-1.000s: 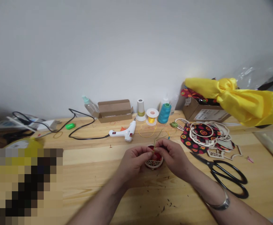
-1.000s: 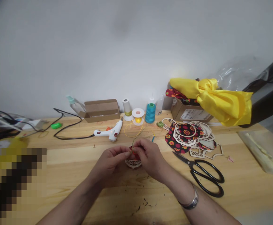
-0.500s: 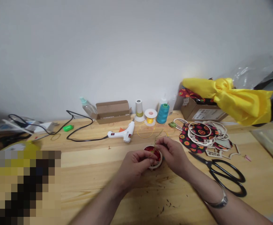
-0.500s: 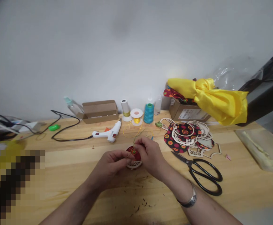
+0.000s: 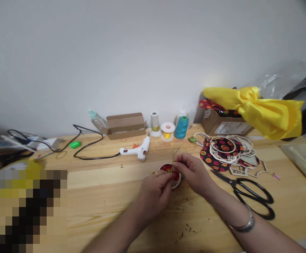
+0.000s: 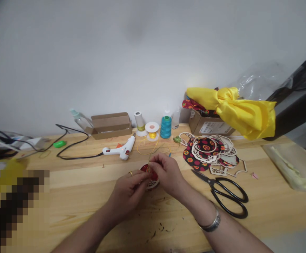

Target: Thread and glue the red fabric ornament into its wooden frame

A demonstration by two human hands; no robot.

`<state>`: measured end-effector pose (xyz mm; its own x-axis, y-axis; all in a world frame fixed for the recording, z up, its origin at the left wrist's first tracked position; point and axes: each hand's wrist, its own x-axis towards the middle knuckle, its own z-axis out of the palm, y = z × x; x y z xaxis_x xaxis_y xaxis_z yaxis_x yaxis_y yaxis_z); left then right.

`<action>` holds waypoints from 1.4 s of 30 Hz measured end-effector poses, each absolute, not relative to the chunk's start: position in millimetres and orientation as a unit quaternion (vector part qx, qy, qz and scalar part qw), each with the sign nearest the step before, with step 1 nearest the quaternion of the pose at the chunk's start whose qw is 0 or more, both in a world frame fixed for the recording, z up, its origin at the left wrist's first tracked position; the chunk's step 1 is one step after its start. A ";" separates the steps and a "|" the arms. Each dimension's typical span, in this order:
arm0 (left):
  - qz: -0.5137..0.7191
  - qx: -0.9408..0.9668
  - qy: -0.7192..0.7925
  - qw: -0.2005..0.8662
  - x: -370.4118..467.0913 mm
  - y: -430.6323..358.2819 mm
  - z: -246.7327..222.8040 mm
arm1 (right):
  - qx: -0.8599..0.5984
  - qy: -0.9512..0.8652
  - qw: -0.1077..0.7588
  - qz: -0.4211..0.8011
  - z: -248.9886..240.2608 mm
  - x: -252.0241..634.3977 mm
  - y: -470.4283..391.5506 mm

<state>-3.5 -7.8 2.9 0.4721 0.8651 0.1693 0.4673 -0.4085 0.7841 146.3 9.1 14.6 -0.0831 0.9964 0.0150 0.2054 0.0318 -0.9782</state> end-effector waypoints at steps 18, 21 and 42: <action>0.211 0.859 0.403 0.237 -2.5 -10.0 -2.2 | -0.454 -0.379 0.441 0.675 17.2 141.2 6.4; 0.203 0.854 0.428 0.218 -4.1 -9.6 -0.9 | -0.456 -0.391 0.450 0.661 18.4 143.6 7.5; 0.362 0.519 0.422 0.650 -3.0 -0.7 15.6 | -0.494 -0.565 0.410 0.519 10.3 142.7 5.1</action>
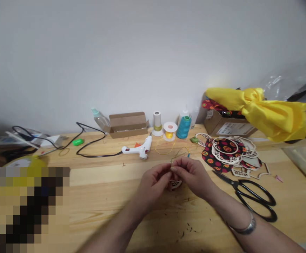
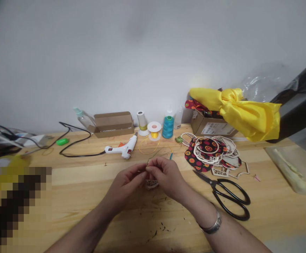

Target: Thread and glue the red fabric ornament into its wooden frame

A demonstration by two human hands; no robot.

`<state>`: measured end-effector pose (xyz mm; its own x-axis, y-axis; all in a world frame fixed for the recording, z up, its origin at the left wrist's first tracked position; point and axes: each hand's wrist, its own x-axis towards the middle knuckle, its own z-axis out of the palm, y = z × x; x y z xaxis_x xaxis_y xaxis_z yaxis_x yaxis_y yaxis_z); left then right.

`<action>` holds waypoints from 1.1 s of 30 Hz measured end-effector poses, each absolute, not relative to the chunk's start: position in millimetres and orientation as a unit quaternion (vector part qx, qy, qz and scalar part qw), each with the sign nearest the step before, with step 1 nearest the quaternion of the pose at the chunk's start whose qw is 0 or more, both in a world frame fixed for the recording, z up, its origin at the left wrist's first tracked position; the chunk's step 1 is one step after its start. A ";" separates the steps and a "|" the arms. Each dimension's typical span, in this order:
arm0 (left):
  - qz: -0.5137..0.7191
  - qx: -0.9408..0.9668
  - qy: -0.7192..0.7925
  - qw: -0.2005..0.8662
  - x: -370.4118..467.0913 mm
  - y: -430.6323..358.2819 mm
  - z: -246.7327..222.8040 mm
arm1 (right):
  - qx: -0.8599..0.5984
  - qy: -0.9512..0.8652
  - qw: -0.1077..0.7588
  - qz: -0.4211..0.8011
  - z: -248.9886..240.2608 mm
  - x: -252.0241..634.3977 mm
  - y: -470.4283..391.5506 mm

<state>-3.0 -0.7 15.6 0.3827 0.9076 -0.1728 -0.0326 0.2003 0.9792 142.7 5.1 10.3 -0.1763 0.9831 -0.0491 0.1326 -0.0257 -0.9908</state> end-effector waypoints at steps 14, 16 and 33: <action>0.355 0.481 0.487 0.636 -4.2 1.9 17.8 | -0.482 -0.544 0.413 0.549 10.9 142.0 5.1; 0.351 0.470 0.480 0.652 -5.2 2.5 17.6 | -0.471 -0.506 0.415 0.592 12.0 142.0 5.2; 0.356 0.414 0.432 0.718 -6.5 1.8 15.2 | -0.432 -0.452 0.394 0.674 15.7 145.1 4.9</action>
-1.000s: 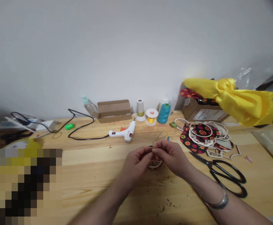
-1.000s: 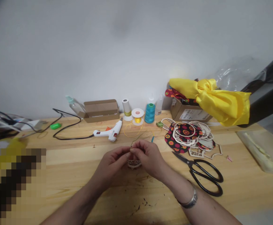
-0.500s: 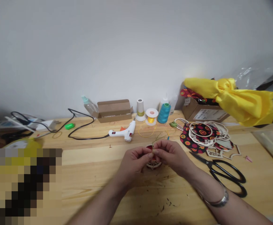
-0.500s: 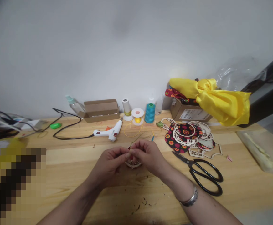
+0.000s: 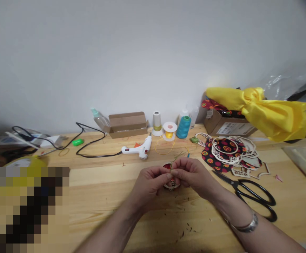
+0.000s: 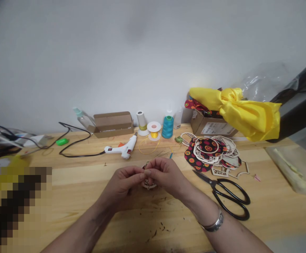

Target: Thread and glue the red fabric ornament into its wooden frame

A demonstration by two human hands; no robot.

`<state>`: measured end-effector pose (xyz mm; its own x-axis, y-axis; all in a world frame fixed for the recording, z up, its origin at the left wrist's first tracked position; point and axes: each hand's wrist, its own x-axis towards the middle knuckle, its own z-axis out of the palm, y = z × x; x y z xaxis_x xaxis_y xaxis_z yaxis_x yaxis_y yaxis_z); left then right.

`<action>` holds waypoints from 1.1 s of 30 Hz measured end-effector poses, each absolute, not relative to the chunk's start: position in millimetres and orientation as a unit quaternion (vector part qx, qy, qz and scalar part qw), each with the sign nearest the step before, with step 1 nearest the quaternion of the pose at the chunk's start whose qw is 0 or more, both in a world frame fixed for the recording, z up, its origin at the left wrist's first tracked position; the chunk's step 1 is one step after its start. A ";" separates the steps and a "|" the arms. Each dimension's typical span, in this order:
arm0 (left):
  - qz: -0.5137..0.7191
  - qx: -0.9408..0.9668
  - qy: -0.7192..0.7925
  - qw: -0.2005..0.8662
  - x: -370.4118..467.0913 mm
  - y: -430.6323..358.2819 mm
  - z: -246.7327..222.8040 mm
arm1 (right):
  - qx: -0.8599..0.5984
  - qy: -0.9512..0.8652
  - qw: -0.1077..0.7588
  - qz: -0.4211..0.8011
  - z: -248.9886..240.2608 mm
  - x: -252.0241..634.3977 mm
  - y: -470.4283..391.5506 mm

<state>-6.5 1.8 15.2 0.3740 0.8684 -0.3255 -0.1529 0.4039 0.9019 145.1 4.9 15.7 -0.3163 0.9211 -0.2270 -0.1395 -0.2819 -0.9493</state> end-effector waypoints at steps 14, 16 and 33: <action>0.417 0.403 0.483 0.656 -8.4 6.6 12.9 | -0.504 -0.702 0.309 0.398 18.5 160.2 7.3; 0.423 0.403 0.480 0.654 -7.7 6.8 12.5 | -0.517 -0.721 0.300 0.351 21.5 160.4 5.3; 0.449 0.243 0.417 0.752 -6.9 6.7 6.4 | -0.345 -0.912 0.215 0.054 2.4 141.3 -19.7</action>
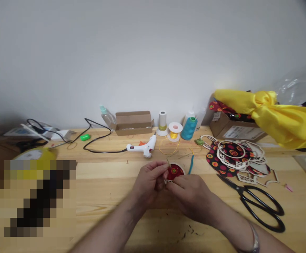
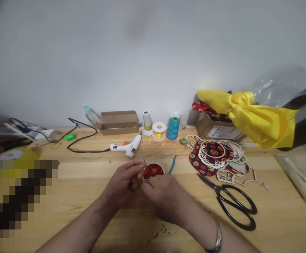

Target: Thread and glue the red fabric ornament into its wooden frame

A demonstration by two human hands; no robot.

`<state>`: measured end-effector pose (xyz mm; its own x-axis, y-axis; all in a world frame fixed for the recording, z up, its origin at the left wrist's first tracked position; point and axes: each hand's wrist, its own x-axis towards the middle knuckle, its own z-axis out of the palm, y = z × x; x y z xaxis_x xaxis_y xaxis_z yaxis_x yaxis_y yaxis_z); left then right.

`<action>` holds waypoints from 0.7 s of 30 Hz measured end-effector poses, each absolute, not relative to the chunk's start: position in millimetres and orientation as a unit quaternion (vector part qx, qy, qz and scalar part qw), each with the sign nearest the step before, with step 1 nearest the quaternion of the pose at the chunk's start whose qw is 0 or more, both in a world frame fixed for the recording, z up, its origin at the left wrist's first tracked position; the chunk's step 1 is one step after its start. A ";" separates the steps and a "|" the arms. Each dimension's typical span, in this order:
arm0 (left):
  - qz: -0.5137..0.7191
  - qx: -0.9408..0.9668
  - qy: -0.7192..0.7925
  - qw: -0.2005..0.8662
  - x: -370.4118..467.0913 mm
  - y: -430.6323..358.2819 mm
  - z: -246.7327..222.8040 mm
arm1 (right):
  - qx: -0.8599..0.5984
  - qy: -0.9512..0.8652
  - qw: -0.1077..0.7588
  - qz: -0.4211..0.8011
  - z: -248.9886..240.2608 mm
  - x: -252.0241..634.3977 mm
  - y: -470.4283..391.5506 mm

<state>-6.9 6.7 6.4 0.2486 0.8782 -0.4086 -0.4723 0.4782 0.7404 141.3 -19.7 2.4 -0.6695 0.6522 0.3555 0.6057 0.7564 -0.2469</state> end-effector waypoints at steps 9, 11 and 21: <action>0.389 0.363 0.496 0.686 -3.8 1.9 18.1 | -0.513 -0.532 0.419 0.527 18.2 146.4 2.9; 0.381 0.383 0.497 0.679 -2.9 0.9 20.9 | -0.486 -0.456 0.418 0.617 17.3 143.5 3.8; 0.353 0.400 0.490 0.690 -0.8 -1.0 22.3 | -0.410 -0.379 0.422 0.714 7.8 142.5 1.9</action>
